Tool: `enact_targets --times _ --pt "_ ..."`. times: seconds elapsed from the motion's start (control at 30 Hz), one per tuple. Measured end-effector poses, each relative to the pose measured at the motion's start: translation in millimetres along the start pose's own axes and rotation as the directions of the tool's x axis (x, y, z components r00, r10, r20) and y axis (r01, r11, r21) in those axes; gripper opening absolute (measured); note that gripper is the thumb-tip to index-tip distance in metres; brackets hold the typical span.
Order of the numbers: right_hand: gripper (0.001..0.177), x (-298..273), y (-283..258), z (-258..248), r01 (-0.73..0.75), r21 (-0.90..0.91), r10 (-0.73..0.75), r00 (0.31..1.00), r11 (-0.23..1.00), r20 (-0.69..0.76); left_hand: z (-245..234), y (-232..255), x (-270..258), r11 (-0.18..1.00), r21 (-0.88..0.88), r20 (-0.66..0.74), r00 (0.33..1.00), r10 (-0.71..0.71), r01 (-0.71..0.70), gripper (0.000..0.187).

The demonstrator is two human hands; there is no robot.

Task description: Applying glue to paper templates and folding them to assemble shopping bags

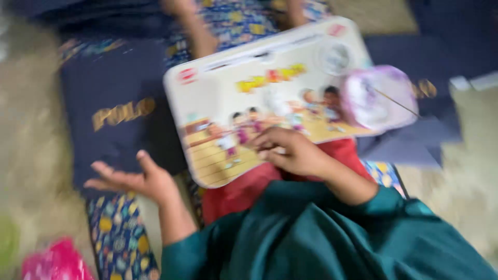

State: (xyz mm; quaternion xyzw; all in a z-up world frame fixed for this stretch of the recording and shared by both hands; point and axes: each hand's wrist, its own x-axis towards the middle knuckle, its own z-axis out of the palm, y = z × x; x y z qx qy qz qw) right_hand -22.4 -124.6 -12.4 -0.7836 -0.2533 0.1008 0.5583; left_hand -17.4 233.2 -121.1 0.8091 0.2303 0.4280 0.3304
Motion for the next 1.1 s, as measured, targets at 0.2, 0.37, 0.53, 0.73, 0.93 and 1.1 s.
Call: enact_targets --times 0.2,0.37,0.53,0.73,0.93,1.1 --pt "0.031 -62.3 -39.8 -36.2 0.258 0.036 -0.259 0.966 0.965 0.017 10.6 120.0 -41.2 0.895 -0.318 0.279 0.872 0.403 -0.312 0.082" --pt "0.026 -150.2 -15.3 -109.4 0.172 0.298 -0.233 0.956 0.939 0.181 38.6 144.3 -71.4 0.877 -0.34 0.409 0.787 0.462 -0.338 0.079" --pt "0.012 -275.2 140.4 -190.0 0.023 0.559 0.165 0.945 0.829 -0.283 73.6 142.3 -93.5 0.763 -0.566 0.336 0.759 0.558 -0.311 0.067" --pt "0.053 -378.9 339.4 -247.6 0.432 0.755 0.866 -0.328 0.494 -0.379 69.5 150.6 -95.3 0.78 -0.428 0.379 0.693 0.614 -0.457 0.07" --pt "0.041 -388.2 398.3 -277.0 0.462 0.739 0.872 -0.267 0.49 -0.411 66.0 152.3 -93.1 0.795 -0.325 0.456 0.652 0.606 -0.511 0.066" --pt "0.011 -320.0 343.2 -312.0 0.476 0.843 0.943 0.073 0.252 -0.324 62.7 157.3 -92.7 0.797 -0.332 0.48 0.636 0.604 -0.505 0.066"
